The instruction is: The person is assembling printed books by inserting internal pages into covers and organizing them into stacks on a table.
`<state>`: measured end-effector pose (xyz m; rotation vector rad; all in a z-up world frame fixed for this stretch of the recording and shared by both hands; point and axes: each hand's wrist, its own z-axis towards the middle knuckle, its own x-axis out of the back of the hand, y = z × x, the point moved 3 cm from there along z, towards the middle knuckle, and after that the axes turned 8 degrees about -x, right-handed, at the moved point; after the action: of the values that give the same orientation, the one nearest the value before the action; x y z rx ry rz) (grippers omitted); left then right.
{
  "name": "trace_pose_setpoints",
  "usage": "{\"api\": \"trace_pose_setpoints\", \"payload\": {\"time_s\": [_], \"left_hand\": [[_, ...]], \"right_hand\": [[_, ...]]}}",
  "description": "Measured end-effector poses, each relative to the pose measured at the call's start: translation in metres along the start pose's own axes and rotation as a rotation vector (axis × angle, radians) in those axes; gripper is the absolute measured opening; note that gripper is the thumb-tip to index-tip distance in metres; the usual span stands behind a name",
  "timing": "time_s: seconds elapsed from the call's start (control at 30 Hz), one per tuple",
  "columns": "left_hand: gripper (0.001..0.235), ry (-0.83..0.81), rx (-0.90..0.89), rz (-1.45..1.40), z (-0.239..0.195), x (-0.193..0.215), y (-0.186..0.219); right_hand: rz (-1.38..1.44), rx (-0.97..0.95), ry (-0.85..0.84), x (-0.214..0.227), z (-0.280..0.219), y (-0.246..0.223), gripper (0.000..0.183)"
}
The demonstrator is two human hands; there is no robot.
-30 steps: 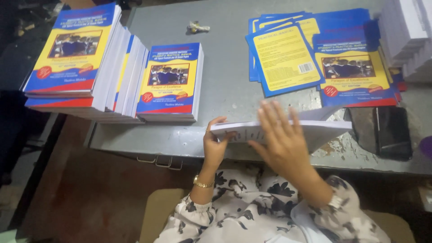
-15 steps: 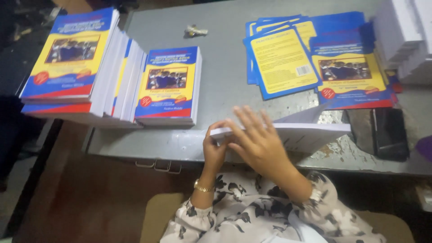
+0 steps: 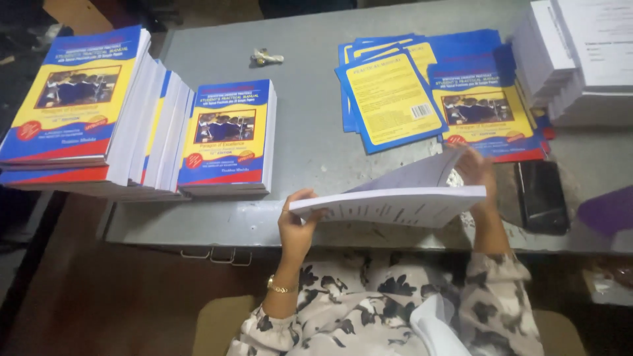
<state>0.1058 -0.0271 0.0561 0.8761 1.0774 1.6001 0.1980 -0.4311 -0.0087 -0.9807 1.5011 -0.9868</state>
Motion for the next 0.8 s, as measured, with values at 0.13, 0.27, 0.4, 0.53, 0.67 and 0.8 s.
{"api": "trace_pose_setpoints", "payload": {"time_s": [0.13, 0.27, 0.4, 0.53, 0.67, 0.8], "left_hand": [[0.049, 0.013, -0.039, -0.028, -0.001, -0.001, -0.002], [0.049, 0.020, -0.017, -0.003, 0.004, 0.001, -0.011], [0.057, 0.042, -0.041, -0.009, 0.003, -0.002, -0.025], [0.062, 0.013, -0.099, -0.054, 0.009, -0.004, -0.007], [0.063, -0.003, -0.064, -0.042, 0.002, -0.004, -0.014], [0.057, -0.003, -0.042, -0.017, 0.003, -0.003, -0.010]], "right_hand": [[-0.063, -0.029, -0.297, 0.026, 0.067, 0.040, 0.109], [-0.294, 0.074, -0.046, -0.014, 0.003, -0.007, 0.028], [-0.486, 0.239, 0.056, 0.010, -0.014, 0.004, 0.018], [-0.512, 0.279, 0.088, 0.006, -0.044, -0.003, 0.014], [-0.432, 0.161, 0.085, 0.020, -0.062, 0.015, 0.010], [-0.181, 0.115, 0.010, -0.001, -0.089, -0.003, 0.031]]}}
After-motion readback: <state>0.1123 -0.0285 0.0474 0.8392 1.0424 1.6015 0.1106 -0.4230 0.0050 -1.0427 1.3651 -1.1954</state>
